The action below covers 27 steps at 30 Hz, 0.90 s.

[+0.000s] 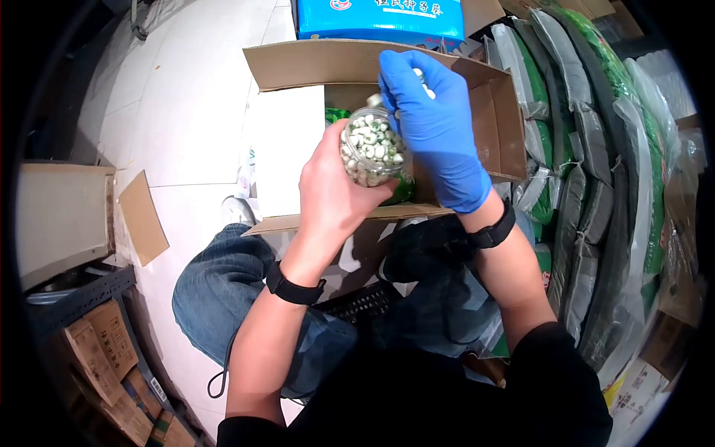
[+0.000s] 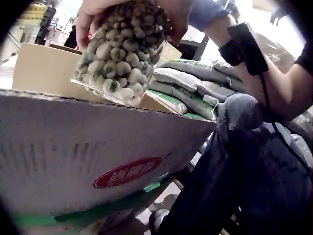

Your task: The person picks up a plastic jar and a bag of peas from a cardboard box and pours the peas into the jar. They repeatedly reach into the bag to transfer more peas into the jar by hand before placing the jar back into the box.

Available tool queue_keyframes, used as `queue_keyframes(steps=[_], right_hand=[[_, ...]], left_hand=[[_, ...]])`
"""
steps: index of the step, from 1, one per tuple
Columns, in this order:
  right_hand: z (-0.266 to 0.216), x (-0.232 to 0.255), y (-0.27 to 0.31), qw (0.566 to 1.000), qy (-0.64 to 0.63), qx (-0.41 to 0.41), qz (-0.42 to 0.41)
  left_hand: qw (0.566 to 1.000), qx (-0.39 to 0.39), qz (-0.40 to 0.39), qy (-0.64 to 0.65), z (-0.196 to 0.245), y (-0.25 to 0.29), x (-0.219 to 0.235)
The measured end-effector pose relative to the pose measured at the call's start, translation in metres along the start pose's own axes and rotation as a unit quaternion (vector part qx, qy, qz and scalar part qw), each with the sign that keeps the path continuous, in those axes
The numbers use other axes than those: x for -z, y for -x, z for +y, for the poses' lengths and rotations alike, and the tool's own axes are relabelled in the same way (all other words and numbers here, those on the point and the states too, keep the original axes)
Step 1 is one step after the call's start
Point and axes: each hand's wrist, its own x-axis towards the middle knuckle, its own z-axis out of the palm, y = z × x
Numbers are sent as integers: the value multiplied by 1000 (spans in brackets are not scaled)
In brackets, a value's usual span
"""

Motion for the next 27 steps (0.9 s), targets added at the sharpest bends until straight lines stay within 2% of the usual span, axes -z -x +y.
queue_keyframes(steps=[4, 6, 11, 14, 16, 21, 27], right_hand=[[0, 6, 2, 997, -69, -35, -5], [-2, 11, 4, 986, -143, -87, -16], [5, 16, 10, 988, -142, -64, 1], [8, 13, 11, 987, -154, -44, 1], [10, 13, 13, 993, -117, -10, 23], [5, 12, 14, 989, -146, -30, -4], [3, 15, 15, 982, -190, -10, -12]], left_hand=[[998, -53, 19, 14, 3, -2, -13], [997, -66, 26, 5, 3, -2, -18], [997, -75, 24, 5, 4, -3, -24], [998, -53, 16, 27, 2, -2, -27], [997, -65, 26, 30, -1, -3, -29], [996, -83, 28, 6, 0, -4, -28], [997, -67, 23, 32, 3, -3, -28]])
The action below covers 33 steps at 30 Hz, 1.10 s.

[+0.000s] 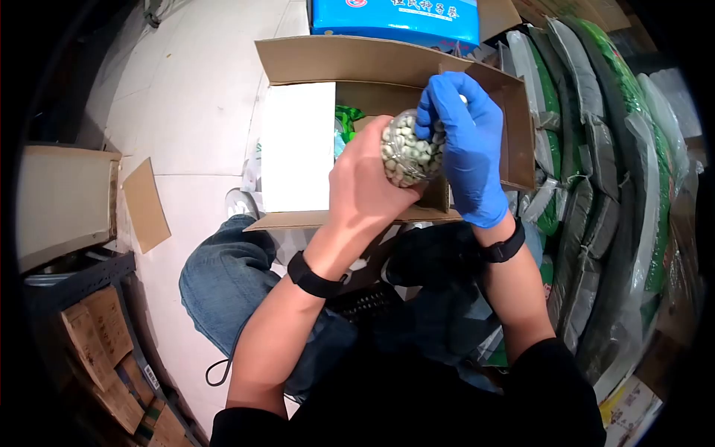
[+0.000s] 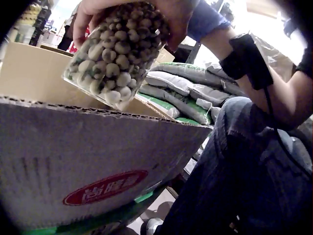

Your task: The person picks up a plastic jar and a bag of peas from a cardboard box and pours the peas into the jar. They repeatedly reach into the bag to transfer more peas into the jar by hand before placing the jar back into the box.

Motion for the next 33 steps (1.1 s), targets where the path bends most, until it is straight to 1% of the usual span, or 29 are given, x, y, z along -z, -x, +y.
queue_keyframes(steps=[5, 10, 15, 25, 33], right_hand=[[1, 2, 0, 1000, 5, 2, -10], [-3, 2, 1, 1000, -3, 7, -17], [-3, 4, 1, 998, 14, 9, -61], [-3, 4, 2, 998, 19, 13, -60], [-3, 7, 2, 995, 57, 24, -81]], left_hand=[[1000, 15, -11, -3, 2, -1, 2], [1000, 11, -17, -4, 3, -1, 5], [1000, 9, -21, -5, 1, -2, 5], [1000, -1, -23, -2, 0, -2, 7], [1000, -21, -13, 6, -2, -2, 6]])
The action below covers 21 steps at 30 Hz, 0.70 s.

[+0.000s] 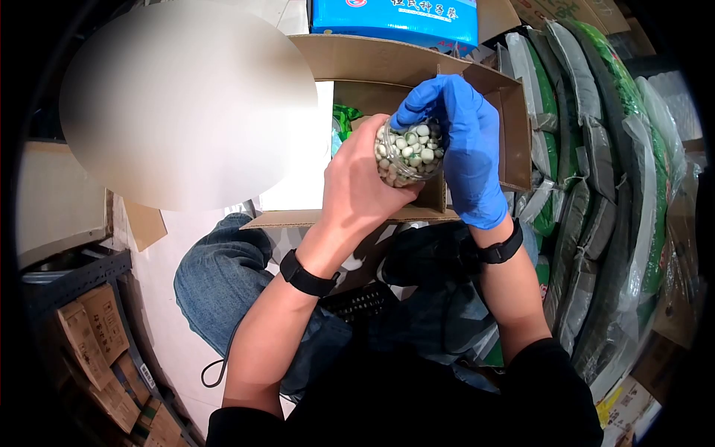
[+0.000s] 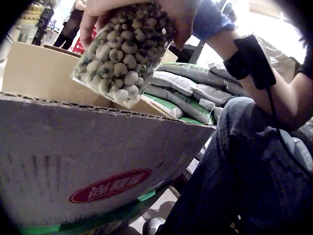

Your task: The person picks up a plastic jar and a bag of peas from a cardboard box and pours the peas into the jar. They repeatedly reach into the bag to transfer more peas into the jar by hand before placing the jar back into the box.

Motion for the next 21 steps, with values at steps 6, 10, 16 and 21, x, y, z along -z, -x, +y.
queue_keyframes(steps=[6, 10, 16, 21], right_hand=[[8, 3, -2, 998, -10, 46, -28], [-1, 2, -3, 998, 40, 18, -36], [-5, 1, -7, 986, 157, 48, -30], [-19, 0, -3, 940, 297, 151, -71]], left_hand=[[1000, -7, -2, -2, -1, 0, 0], [1000, -7, 4, -2, -1, 0, 0], [998, 58, -34, 19, 12, -2, 3], [999, 24, -30, 20, 4, -8, 2]])
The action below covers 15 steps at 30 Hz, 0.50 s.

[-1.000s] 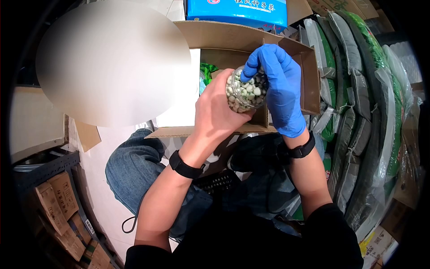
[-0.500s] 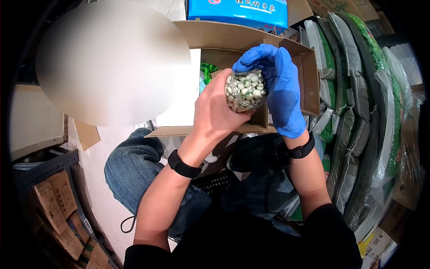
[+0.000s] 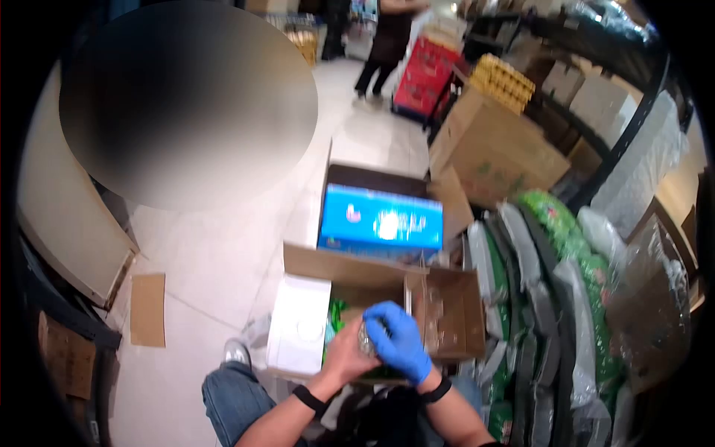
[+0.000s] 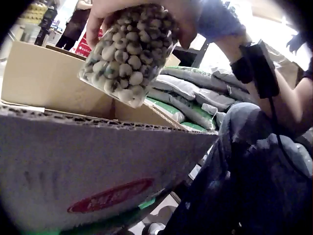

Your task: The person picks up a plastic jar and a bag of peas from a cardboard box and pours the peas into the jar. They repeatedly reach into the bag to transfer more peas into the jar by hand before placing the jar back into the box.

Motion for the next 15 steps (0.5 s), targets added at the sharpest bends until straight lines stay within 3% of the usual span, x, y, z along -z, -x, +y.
queue_keyframes(steps=[1, 8, 10, 15], right_hand=[[-4, 1, 1, 999, 25, 10, -19], [-11, 8, -3, 990, 74, 120, -18], [-12, 7, -1, 967, 180, 155, -91], [-13, -7, 5, 951, 229, 161, -127]], left_hand=[[999, 25, -23, 3, 1, 1, 2], [998, -18, 38, 48, 0, 2, 11], [997, -23, 57, 51, 3, 3, 16], [995, -57, 71, 27, -2, 6, 22]])
